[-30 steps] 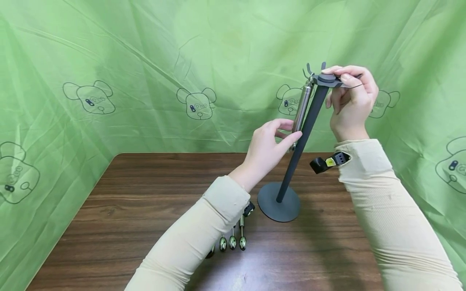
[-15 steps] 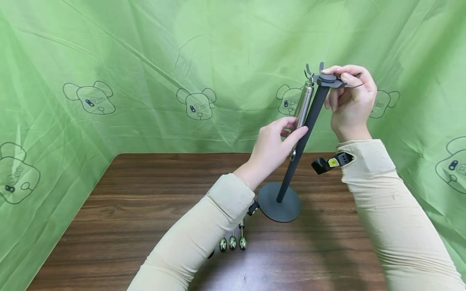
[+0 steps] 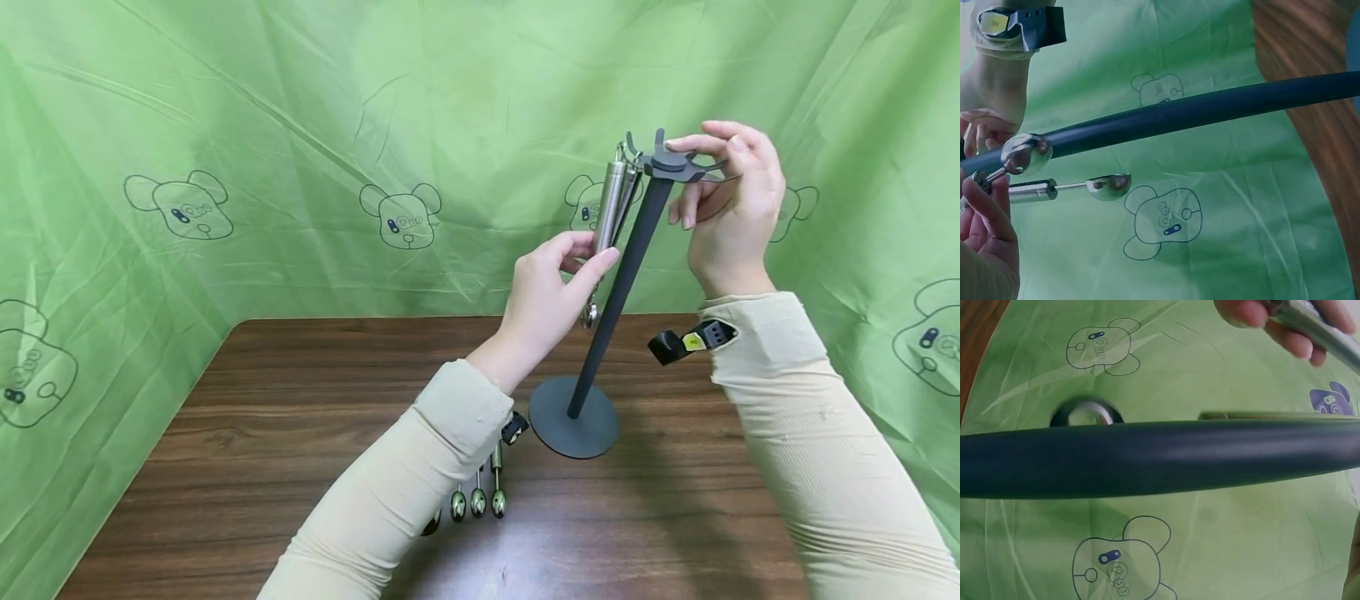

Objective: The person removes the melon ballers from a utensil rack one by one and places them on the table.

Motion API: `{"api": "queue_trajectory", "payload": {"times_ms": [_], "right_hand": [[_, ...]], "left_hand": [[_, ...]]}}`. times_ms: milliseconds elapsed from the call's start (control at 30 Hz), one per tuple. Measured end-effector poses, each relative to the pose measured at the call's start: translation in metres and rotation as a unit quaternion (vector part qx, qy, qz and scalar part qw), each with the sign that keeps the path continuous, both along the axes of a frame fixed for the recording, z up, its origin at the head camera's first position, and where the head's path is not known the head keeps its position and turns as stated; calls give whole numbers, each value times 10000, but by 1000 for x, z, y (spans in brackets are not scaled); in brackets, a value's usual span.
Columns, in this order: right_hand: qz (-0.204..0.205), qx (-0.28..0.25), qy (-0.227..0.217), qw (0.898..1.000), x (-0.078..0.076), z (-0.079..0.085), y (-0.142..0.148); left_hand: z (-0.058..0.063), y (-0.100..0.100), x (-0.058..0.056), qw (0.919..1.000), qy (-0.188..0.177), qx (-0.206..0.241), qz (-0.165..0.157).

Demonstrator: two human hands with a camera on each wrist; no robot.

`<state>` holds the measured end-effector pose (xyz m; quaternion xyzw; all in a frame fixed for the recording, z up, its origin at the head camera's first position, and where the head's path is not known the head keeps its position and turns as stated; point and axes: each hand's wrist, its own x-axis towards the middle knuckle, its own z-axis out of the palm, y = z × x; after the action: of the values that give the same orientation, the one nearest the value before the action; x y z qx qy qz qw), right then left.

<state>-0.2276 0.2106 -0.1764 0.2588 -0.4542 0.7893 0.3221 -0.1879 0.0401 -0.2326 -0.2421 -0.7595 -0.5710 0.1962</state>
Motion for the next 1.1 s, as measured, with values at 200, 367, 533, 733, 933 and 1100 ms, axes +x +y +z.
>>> {"api": "queue_trajectory", "payload": {"times_ms": [200,367,533,733,933,1100], "right_hand": [[-204,202,1,9996,4,-1,-2],[-358,349,212,9985,2,-7,-4],[-578,423,303,9970,-2,-11,-5],[-760,349,134,9964,-3,-12,-8],[-684,176,-45,9975,-3,-10,-12],[-477,-13,-34,9989,-5,-9,-11]], "left_hand": [[3,-5,4,9997,184,136,72],[8,-10,11,9992,226,282,147],[10,-18,18,9988,175,442,154],[6,-29,26,9975,-2,695,161],[2,-42,34,9963,-71,834,216],[-4,-55,37,9962,-75,815,312]]}}
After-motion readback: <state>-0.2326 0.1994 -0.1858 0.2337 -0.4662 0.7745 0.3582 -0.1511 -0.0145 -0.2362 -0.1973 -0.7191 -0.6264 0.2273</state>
